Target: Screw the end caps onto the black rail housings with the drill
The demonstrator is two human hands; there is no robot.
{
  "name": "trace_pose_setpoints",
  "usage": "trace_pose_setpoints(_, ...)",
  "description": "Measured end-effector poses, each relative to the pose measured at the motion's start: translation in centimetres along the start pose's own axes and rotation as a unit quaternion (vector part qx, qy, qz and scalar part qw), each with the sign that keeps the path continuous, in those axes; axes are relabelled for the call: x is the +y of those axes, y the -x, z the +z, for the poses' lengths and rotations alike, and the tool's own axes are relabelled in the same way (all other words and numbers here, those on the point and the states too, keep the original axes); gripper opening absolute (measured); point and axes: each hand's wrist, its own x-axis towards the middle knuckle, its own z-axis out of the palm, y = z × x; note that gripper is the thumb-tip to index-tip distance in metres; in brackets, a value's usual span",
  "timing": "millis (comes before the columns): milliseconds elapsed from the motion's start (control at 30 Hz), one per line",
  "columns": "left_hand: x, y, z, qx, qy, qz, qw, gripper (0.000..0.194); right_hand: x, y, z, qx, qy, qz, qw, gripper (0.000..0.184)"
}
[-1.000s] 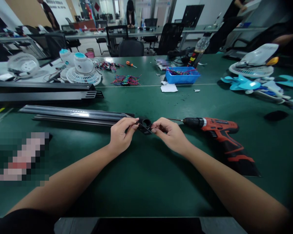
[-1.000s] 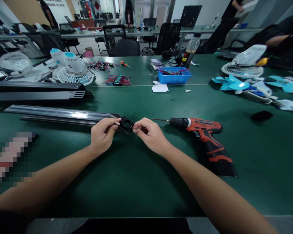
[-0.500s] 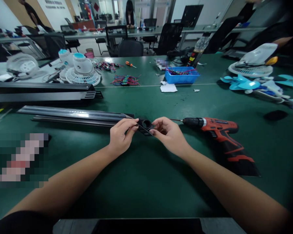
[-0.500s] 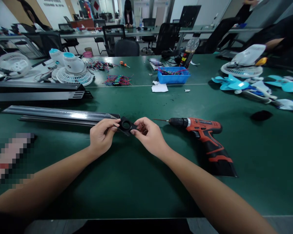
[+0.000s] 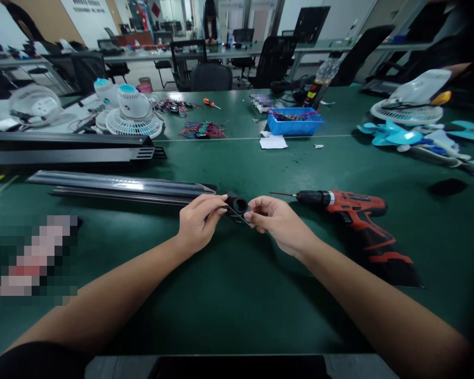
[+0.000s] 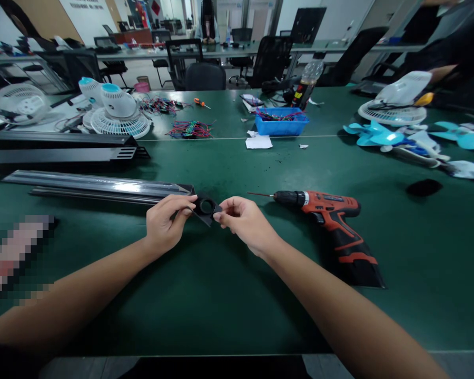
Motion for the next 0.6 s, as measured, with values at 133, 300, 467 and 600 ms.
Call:
trace_pose_setpoints(133, 0.06, 0.00, 0.06, -0.001, 0.007, 0.007, 1.000, 0.011, 0.06, -0.01, -0.14, 0.004, 0.015, -0.013, 1.000, 0.046)
trace_pose_setpoints(300, 0.08, 0.06, 0.11, -0.002, 0.009, -0.001, 1.000, 0.011, 0.06, 0.01, 0.02, 0.012, 0.015, -0.011, 1.000, 0.047)
trace_pose_setpoints(467, 0.08, 0.09, 0.10, -0.002, 0.009, 0.013, 1.000, 0.012, 0.09, 0.03, 0.26, 0.034, 0.011, -0.006, 0.999, 0.048)
trace_pose_setpoints(600, 0.16, 0.12, 0.03, -0.005, 0.002, 0.017, 1.000, 0.013, 0.07, 0.23, 0.30, 0.024, -0.004, -0.005, 1.000, 0.046)
